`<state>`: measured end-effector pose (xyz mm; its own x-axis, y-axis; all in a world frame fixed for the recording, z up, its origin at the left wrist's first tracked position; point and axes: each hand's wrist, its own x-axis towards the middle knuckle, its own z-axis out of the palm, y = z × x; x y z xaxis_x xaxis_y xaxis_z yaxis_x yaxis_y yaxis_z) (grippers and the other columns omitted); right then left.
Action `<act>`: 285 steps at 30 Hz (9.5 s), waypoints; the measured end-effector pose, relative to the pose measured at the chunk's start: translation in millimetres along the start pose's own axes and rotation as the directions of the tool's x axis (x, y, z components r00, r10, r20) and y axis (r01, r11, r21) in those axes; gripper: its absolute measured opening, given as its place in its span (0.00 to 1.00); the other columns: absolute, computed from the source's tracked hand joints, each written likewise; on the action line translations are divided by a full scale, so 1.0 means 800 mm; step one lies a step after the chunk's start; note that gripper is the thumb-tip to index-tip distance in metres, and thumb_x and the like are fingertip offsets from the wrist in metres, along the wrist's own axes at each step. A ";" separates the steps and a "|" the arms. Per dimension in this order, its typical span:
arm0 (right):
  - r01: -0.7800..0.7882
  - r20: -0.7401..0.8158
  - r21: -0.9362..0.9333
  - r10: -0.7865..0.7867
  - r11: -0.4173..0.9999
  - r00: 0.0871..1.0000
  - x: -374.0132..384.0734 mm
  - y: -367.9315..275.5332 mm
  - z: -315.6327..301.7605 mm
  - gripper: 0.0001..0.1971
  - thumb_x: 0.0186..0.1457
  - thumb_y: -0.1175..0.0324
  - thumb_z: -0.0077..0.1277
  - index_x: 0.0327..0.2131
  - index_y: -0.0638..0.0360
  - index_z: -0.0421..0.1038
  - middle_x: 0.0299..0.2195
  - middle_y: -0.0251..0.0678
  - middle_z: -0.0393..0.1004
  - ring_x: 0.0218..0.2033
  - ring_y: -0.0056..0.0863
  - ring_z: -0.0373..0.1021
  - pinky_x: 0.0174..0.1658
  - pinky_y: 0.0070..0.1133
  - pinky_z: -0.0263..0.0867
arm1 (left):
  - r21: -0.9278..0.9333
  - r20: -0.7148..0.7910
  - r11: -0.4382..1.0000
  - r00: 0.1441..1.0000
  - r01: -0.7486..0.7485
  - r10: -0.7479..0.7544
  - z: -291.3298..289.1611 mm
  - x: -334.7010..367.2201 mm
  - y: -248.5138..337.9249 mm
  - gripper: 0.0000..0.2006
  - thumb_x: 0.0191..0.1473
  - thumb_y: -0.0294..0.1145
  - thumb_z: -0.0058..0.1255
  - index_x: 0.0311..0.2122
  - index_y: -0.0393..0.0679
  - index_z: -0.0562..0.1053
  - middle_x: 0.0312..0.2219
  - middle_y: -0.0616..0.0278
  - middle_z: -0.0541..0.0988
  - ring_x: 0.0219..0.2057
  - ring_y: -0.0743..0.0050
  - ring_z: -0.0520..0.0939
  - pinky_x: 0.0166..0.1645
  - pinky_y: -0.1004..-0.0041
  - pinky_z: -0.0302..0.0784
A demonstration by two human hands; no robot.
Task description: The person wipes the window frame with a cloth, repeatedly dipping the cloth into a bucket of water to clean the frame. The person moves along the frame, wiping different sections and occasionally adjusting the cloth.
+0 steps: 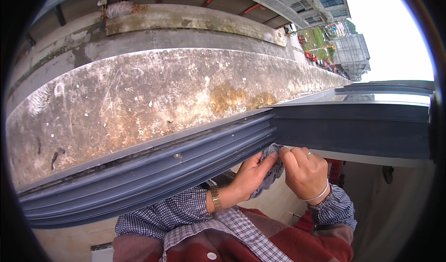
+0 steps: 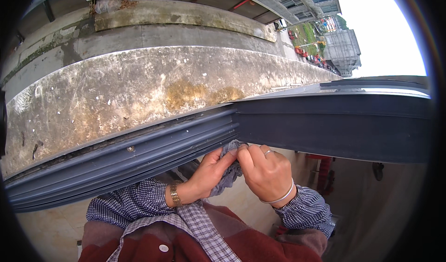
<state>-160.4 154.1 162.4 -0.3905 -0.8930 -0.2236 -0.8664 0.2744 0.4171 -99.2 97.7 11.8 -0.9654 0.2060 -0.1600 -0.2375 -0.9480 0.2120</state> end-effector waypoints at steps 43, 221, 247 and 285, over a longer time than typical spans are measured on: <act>0.260 0.192 -0.202 -0.222 0.944 0.956 0.058 0.022 0.012 0.06 0.45 0.70 0.52 0.24 0.56 0.65 0.25 0.32 0.61 0.26 0.25 0.68 0.24 0.21 0.68 | 0.053 0.031 0.996 0.997 0.073 -0.075 -0.021 0.007 -0.003 0.17 0.67 0.41 0.41 0.52 0.39 0.71 0.43 0.71 0.75 0.44 0.88 0.73 0.51 0.81 0.68; 0.122 -0.278 -0.016 -0.122 0.992 0.953 0.052 -0.053 0.001 0.08 0.40 0.74 0.51 0.24 0.53 0.62 0.21 0.29 0.60 0.24 0.27 0.65 0.26 0.23 0.63 | 0.045 -0.033 0.999 0.999 -0.028 0.030 -0.063 -0.120 0.055 0.17 0.67 0.39 0.41 0.54 0.38 0.69 0.33 0.69 0.77 0.27 0.84 0.79 0.29 0.75 0.81; 0.708 -0.757 0.422 -0.209 0.566 0.619 0.192 -0.280 -0.119 0.07 0.47 0.71 0.61 0.29 0.56 0.72 0.22 0.31 0.71 0.22 0.30 0.68 0.25 0.24 0.64 | 0.723 0.003 0.384 0.558 -0.574 0.830 -0.103 -0.400 0.144 0.17 0.61 0.36 0.52 0.51 0.35 0.73 0.46 0.60 0.75 0.48 0.73 0.73 0.55 0.72 0.67; 0.311 -0.295 0.501 -0.179 0.808 0.939 0.097 -0.052 -0.010 0.09 0.45 0.69 0.59 0.24 0.54 0.66 0.20 0.31 0.65 0.24 0.31 0.67 0.25 0.26 0.64 | 0.609 -0.023 0.792 0.998 -0.037 0.065 -0.084 -0.177 0.096 0.18 0.62 0.35 0.50 0.53 0.33 0.72 0.42 0.64 0.80 0.41 0.85 0.75 0.48 0.77 0.72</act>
<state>-152.3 70.9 134.9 -0.1198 -0.9925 -0.0247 -0.9771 0.1223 -0.1740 26.7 -20.9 -13.8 -0.9760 0.1387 -0.1681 -0.2179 -0.6110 0.7611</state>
